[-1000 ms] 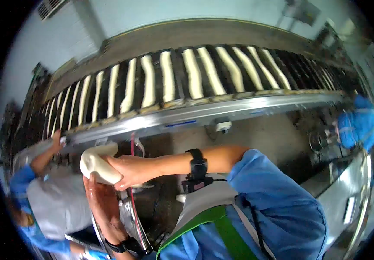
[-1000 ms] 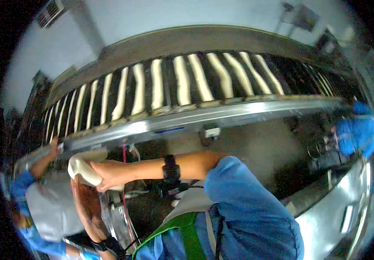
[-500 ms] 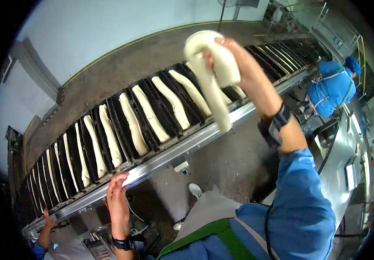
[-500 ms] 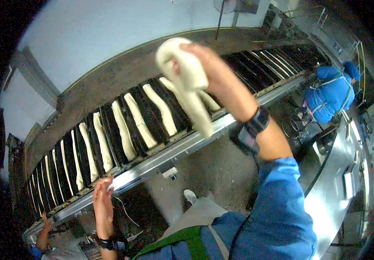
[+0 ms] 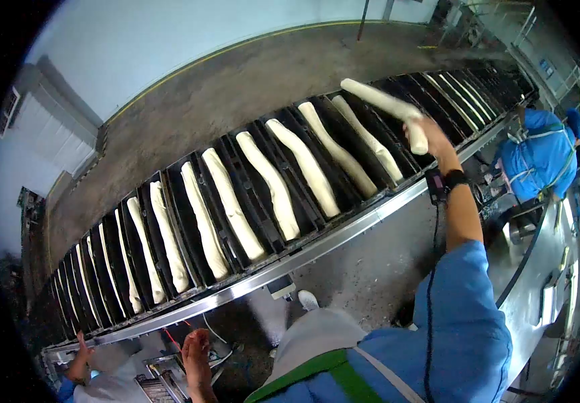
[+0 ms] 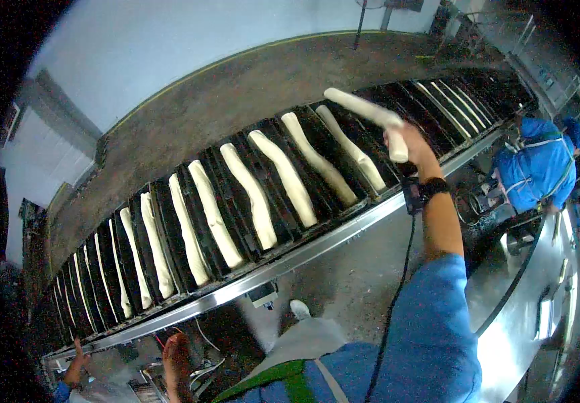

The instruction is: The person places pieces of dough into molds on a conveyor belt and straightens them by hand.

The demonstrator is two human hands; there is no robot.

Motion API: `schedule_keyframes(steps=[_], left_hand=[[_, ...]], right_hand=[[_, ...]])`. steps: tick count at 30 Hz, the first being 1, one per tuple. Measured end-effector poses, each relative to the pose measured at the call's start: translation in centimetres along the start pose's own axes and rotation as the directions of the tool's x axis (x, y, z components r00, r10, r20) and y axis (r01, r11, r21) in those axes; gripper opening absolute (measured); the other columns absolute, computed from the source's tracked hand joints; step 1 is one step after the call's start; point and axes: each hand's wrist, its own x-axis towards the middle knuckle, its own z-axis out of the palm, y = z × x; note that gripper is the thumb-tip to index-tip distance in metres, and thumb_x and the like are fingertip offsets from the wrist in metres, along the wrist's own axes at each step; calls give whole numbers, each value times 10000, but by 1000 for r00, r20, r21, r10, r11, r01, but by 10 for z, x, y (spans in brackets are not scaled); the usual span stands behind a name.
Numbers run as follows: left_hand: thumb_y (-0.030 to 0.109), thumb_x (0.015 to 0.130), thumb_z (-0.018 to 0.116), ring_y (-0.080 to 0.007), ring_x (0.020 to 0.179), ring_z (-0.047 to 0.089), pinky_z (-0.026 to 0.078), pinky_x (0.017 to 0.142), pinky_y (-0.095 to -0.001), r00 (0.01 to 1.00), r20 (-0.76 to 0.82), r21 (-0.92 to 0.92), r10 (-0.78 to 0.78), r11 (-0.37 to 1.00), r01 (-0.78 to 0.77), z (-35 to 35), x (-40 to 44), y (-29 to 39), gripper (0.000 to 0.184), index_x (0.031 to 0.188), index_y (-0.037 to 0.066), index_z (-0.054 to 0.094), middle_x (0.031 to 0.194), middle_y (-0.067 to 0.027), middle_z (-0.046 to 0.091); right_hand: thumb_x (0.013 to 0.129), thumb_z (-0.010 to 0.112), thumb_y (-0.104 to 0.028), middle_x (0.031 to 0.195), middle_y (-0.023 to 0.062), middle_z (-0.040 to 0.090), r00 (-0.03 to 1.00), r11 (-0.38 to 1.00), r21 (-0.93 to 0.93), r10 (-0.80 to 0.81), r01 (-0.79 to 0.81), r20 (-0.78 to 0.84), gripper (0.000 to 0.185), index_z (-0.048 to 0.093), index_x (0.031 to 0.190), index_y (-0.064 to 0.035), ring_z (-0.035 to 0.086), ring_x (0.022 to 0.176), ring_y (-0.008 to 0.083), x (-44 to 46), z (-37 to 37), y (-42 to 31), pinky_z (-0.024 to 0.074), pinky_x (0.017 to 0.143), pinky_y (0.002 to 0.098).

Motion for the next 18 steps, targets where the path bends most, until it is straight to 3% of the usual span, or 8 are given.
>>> schedule_keyframes(steps=[2, 8, 12, 14, 15, 16, 17, 18], left_hand=[[230, 815, 481, -133, 839, 521, 364, 710, -285, 994, -81, 331, -77, 938, 99, 18, -2, 13, 181, 894, 82, 547, 858, -26, 579], [215, 818, 470, -145, 878, 518, 369, 726, -289, 984, -93, 207, -154, 963, 171, 17, 3, 8, 184, 919, 78, 539, 916, -36, 573], [216, 816, 472, -139, 869, 521, 369, 718, -274, 974, -125, 191, -189, 959, 210, 16, 5, 8, 188, 919, 76, 543, 911, -35, 574], [219, 816, 473, -136, 873, 523, 371, 717, -266, 998, 18, 354, -61, 934, 50, 19, 5, 10, 198, 918, 67, 547, 917, -40, 574], [216, 819, 470, -138, 880, 525, 375, 736, -276, 989, -63, 290, -136, 946, 148, 21, 4, 14, 224, 949, 51, 547, 933, -49, 573], [216, 819, 470, -138, 880, 525, 375, 736, -276, 988, -83, 279, -130, 949, 148, 21, 6, 16, 224, 949, 51, 547, 933, -49, 573], [211, 821, 466, -138, 890, 521, 379, 741, -274, 988, -55, 332, -144, 931, 154, 18, 5, 17, 239, 975, 42, 538, 941, -51, 572], [206, 823, 463, -138, 901, 517, 382, 747, -273, 986, -66, 372, -153, 913, 166, 14, -5, 18, 256, 1000, 33, 530, 948, -53, 571]], right_hand=[[695, 628, -262, 809, 95, 547, 959, 953, -212, 166, -216, -229, 471, 436, 1037, -3, 549, 602, 170, 26, -43, 68, 484, 499, 279], [576, 604, -155, 864, 75, 547, 932, 728, -582, 284, -362, -225, 470, 508, 1011, -4, 548, 723, 174, 24, -59, 45, 462, 581, 285], [584, 565, -129, 984, 141, 552, 990, 511, -850, 114, -131, -84, 547, 447, 1095, 25, 539, 863, 255, 56, -87, 89, 421, 768, 307], [630, 536, -122, 1029, 198, 526, 996, -26, -995, -9, 94, 94, 558, 387, 1146, 30, 514, 932, 309, 46, -66, 93, 409, 799, 365], [688, 502, -132, 1056, 230, 483, 994, 100, -991, 84, -83, -75, 487, 385, 1132, 30, 468, 984, 328, 49, -69, 101, 389, 816, 397], [727, 478, -146, 980, 224, 519, 946, -9, -978, -251, 210, 206, 374, 428, 1056, 25, 498, 917, 345, 62, -114, 150, 408, 768, 416], [747, 466, -173, 893, 209, 540, 956, -271, -940, -147, 209, 255, 277, 466, 944, 22, 518, 837, 360, 54, -106, 140, 429, 694, 426], [735, 502, -224, 830, 184, 551, 979, -156, -977, -118, 145, 165, 284, 495, 893, 12, 532, 757, 321, 56, -104, 132, 435, 630, 395]])
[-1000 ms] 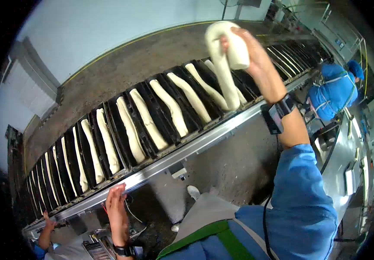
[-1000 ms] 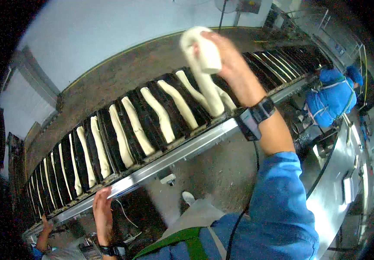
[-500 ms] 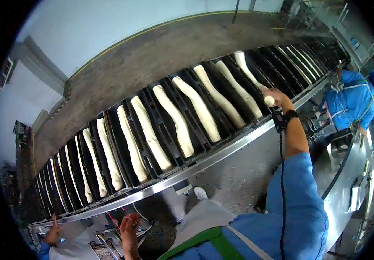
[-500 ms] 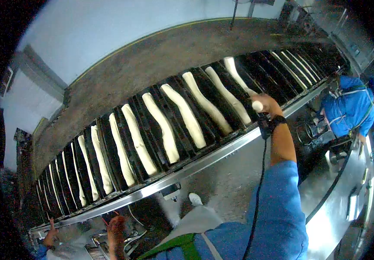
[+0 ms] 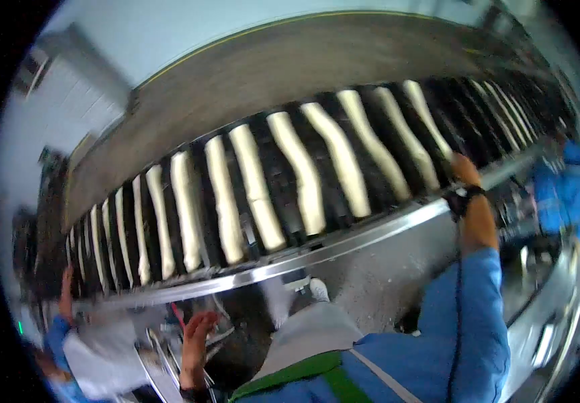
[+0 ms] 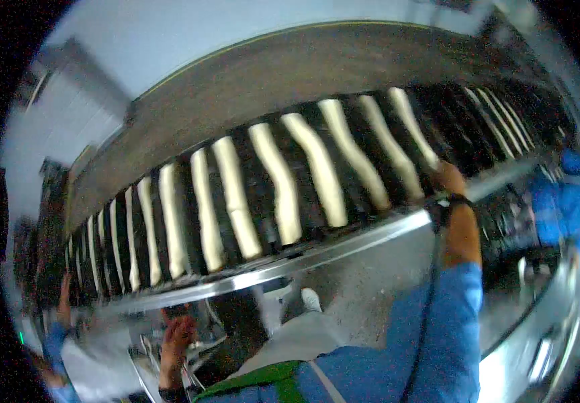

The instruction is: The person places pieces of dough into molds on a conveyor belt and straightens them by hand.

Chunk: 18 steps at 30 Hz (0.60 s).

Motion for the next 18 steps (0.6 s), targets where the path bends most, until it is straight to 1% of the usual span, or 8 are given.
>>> schedule_keyframes(steps=[2, 4, 5, 6, 8, 14, 16, 18], left_hand=[[216, 831, 459, -131, 907, 505, 381, 747, -255, 997, -10, -47, 78, 996, -78, 4, -23, 4, 288, 1038, 24, 511, 971, -55, 562], [236, 839, 455, -126, 915, 490, 376, 766, -241, 994, -7, -59, 108, 992, -108, 2, -35, 5, 296, 1041, 25, 505, 988, -50, 549], [251, 846, 452, -130, 910, 485, 370, 783, -237, 1000, 1, -136, 31, 990, -31, -5, -45, 3, 298, 1040, 32, 506, 999, -46, 539], [259, 842, 460, -129, 909, 485, 375, 774, -238, 991, 6, -118, 136, 984, -134, -13, -41, -20, 300, 1036, 35, 508, 985, -39, 542], [273, 838, 462, -123, 901, 485, 376, 756, -237, 982, -10, -118, 189, 975, -189, -29, -40, -37, 307, 1027, 36, 513, 976, -37, 542], [231, 821, 462, -134, 895, 489, 390, 747, -252, 952, -298, -209, 76, 968, -142, -71, -75, -129, 265, 972, 27, 538, 951, -47, 552], [184, 803, 451, -137, 871, 496, 395, 737, -254, 901, -434, -294, 4, 945, -146, -88, -85, -168, 243, 960, 24, 545, 930, -43, 561], [164, 790, 443, -135, 850, 499, 393, 736, -256, 850, -526, -287, 10, 939, -189, -103, -103, -203, 245, 963, 26, 549, 911, -39, 564]], right_hand=[[713, 574, -327, 704, 134, 571, 981, 962, 197, 174, -188, 87, 328, 555, 791, -9, 560, 596, 241, 1, -20, -2, 447, 502, 332], [729, 582, -335, 807, 163, 567, 977, 968, 169, 162, -184, 136, 387, 535, 897, 10, 559, 717, 280, -1, -43, -19, 464, 585, 353], [736, 586, -339, 859, 178, 565, 975, 971, 156, 156, -181, 160, 422, 526, 950, 20, 558, 778, 299, -2, -56, -27, 472, 626, 363], [739, 581, -332, 870, 178, 561, 981, 978, 135, 142, -159, 130, 418, 520, 960, 18, 552, 790, 299, 5, -51, -23, 466, 640, 363], [745, 572, -317, 891, 178, 552, 992, 987, 118, 104, -111, 68, 412, 509, 980, 16, 539, 816, 300, 26, -41, -44, 453, 666, 364], [763, 544, -273, 956, 177, 524, 997, 994, 108, 33, -25, -73, 400, 477, 1040, 8, 501, 892, 302, 51, -37, -132, 415, 746, 366], [769, 535, -258, 978, 177, 515, 992, 992, 119, -16, 31, -124, 398, 466, 1060, 5, 488, 917, 302, 58, -40, -169, 402, 773, 367], [775, 525, -244, 1000, 177, 506, 982, 986, 137, -71, 95, -173, 398, 456, 1080, 2, 475, 943, 303, 67, -42, -209, 389, 799, 368]])
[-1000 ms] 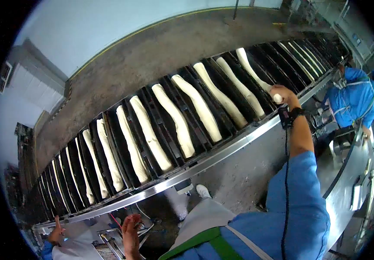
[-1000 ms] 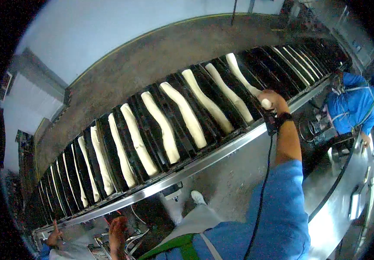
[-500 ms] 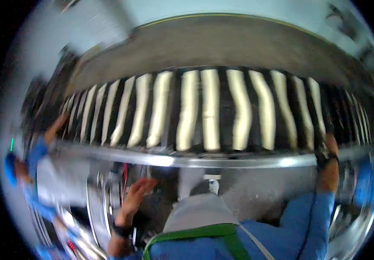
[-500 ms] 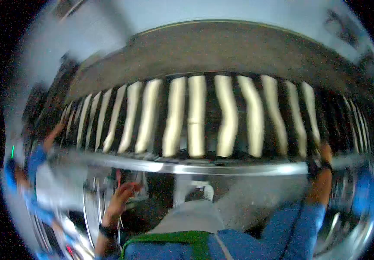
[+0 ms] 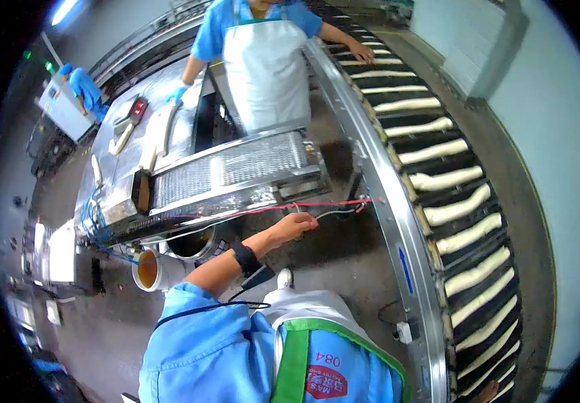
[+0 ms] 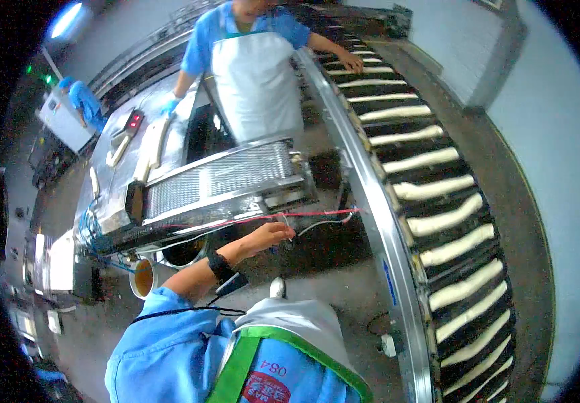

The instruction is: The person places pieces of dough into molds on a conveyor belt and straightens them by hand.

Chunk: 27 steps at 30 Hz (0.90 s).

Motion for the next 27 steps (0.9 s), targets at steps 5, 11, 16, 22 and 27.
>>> schedule_keyframes(steps=[5, 11, 16, 22, 27], left_hand=[[173, 781, 455, -126, 827, 492, 394, 699, -252, 951, -293, -147, -97, 988, 56, -72, -37, -57, 244, 957, 38, 555, 883, -36, 559], [179, 721, 551, -189, 780, 520, 409, 683, -305, 709, -703, -62, -59, 998, 21, -172, -62, -163, 257, 944, 51, 544, 841, -106, 560], [243, 688, 612, -257, 895, 485, 392, 764, -378, 378, -908, 86, -180, 804, 588, -264, -91, -237, 412, 1052, 114, 469, 955, -153, 501], [402, 670, 585, -331, 1026, 408, 384, 796, -430, -200, -850, -526, -487, 759, 383, -344, -128, -238, 528, 1091, 122, 434, 1128, -167, 400], [478, 667, 542, -301, 1049, 408, 388, 833, -405, -188, -707, -700, -681, 640, 317, -392, -115, -216, 628, 1120, 66, 400, 1171, -185, 365]], right_hand=[[789, 502, -207, 1054, 176, 484, 958, 956, 107, -258, 272, -129, 403, 429, 1130, -5, 443, 1006, 305, 36, 7, -103, 357, 866, 369], [836, 471, -231, 1126, 150, 425, 899, 875, 206, -432, 438, -75, 374, 432, 1136, -11, 448, 983, 310, -67, -59, -341, 369, 841, 403], [834, 455, -164, 1151, 173, 410, 662, 641, 203, -747, 740, -55, 341, 433, 1128, 9, 380, 1058, 315, -82, -38, -424, 332, 870, 408], [822, 478, -175, 1179, 160, 399, 617, 621, 211, -781, 755, 92, 344, 439, 1133, -34, 338, 1110, 306, -131, -51, -491, 273, 913, 406], [788, 494, -158, 1190, 155, 401, 604, 623, 200, -782, 756, 151, 362, 444, 1126, -41, 308, 1139, 299, -163, -69, -513, 210, 950, 403]])
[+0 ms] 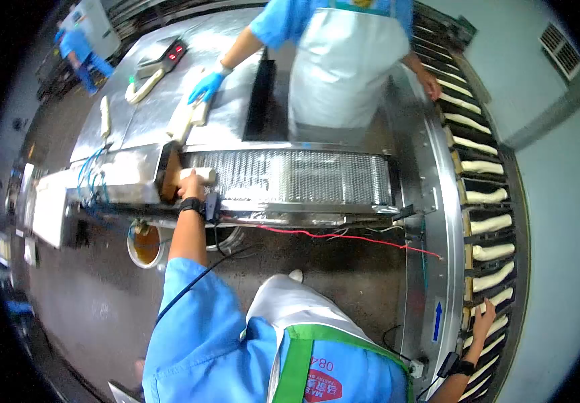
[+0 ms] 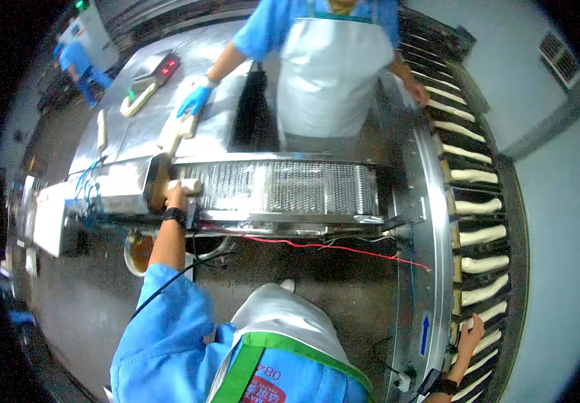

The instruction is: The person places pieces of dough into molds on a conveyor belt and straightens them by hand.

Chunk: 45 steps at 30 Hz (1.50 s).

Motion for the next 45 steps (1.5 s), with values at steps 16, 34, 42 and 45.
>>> schedule_keyframes(steps=[16, 34, 42, 45], left_hand=[[207, 760, 501, -184, 624, 506, 420, 586, -303, 617, 484, -794, 621, 608, 11, -31, -24, -29, 225, 889, 24, 480, 761, -73, 540], [10, 744, 479, -216, 1168, 316, 247, 962, -325, -660, 703, -575, 264, 758, -308, -44, -549, -6, 582, 1263, -13, 220, 1258, -122, 315], [125, 813, 476, -206, 1078, 421, 313, 914, -315, -889, 441, -776, -125, 445, -447, -12, -700, -102, 285, 1071, 8, 501, 1150, -115, 455], [134, 830, 465, -180, 1039, 451, 334, 887, -302, -817, 564, -654, -116, 542, -528, 17, -724, -141, 228, 1013, 17, 533, 1072, -92, 517]], right_hand=[[717, 578, -143, 1050, 145, 497, 896, 834, 370, -445, 409, 12, 351, 507, 1044, -37, 472, 964, 281, 24, 34, -169, 365, 832, 343], [734, 579, -262, 1045, 116, 501, 887, -391, 904, -460, -173, -30, 534, 362, 1155, -16, 496, 933, 179, -42, -48, -190, 422, 775, 298], [752, 535, -263, 939, 175, 541, 968, -108, 976, 184, 192, -170, 500, 365, 1135, 10, 576, 569, 166, -215, -169, 75, 514, 485, 237], [756, 520, -308, 934, 187, 542, 879, 40, 978, 433, 204, -201, 494, 398, 1103, 21, 578, 614, 161, -278, -185, 162, 507, 504, 201]])
